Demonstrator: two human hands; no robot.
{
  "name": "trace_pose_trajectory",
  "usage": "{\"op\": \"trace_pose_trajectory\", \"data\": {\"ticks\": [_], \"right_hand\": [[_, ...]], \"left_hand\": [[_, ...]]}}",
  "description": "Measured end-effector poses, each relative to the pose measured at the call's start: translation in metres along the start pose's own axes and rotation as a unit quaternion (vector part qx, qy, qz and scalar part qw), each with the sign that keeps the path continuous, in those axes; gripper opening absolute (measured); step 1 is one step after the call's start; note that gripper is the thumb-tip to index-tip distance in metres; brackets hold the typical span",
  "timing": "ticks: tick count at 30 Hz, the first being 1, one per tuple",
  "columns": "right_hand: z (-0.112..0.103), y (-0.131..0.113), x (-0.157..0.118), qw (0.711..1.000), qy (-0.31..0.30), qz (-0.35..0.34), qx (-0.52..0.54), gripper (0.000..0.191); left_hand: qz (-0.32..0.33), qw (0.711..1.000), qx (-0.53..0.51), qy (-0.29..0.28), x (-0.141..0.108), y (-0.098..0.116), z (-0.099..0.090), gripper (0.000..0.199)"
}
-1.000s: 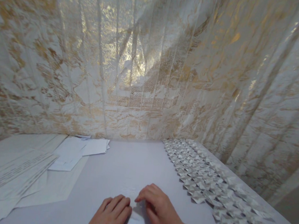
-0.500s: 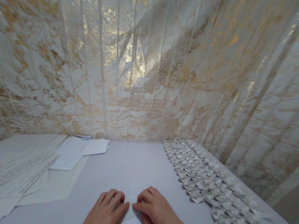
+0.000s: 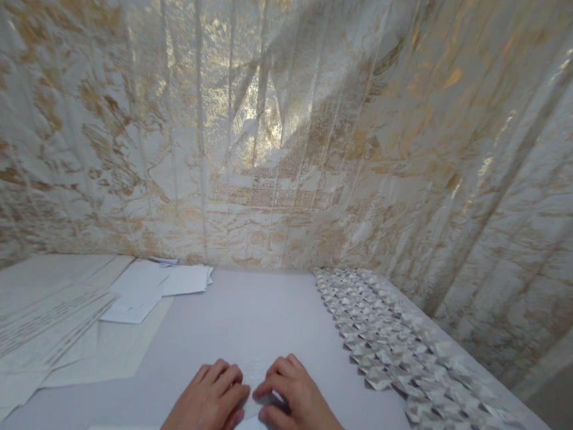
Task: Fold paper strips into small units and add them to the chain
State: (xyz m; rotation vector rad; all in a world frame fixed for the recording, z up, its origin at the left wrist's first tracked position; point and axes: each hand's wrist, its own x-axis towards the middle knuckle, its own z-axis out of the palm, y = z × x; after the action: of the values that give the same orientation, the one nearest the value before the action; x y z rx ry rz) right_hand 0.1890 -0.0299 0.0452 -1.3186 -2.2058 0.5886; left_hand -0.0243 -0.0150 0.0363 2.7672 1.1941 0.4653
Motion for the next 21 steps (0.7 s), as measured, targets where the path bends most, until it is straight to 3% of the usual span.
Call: {"op": "trace_pose_trajectory", "data": {"ticks": [6, 10, 12, 18, 21], "right_hand": [[0.0001, -0.0026, 0.0077, 0.999, 0.002, 0.027, 0.031, 0.027], [-0.0001, -0.0028, 0.0092, 0.999, -0.002, 0.032, 0.038, 0.025], [0.0004, -0.0029, 0.0090, 0.999, 0.000, 0.034, 0.042, 0.025], [0.0016, -0.0038, 0.0105, 0.998, 0.007, 0.038, 0.039, 0.021], [0.0005, -0.0029, 0.0107, 0.999, 0.003, 0.031, 0.033, 0.021]], "left_hand": [[-0.017, 0.997, -0.067, -0.030, 0.0036, -0.0010, -0.0070, 0.023], [-0.030, 0.996, -0.077, -0.030, 0.0034, -0.0004, -0.0023, 0.017], [-0.043, 0.995, -0.079, -0.029, 0.0035, 0.0005, -0.0008, 0.024], [-0.047, 0.994, -0.080, -0.050, 0.0041, 0.0053, -0.0092, 0.022], [-0.040, 0.997, -0.067, -0.022, 0.0024, 0.0045, -0.0075, 0.019]]}}
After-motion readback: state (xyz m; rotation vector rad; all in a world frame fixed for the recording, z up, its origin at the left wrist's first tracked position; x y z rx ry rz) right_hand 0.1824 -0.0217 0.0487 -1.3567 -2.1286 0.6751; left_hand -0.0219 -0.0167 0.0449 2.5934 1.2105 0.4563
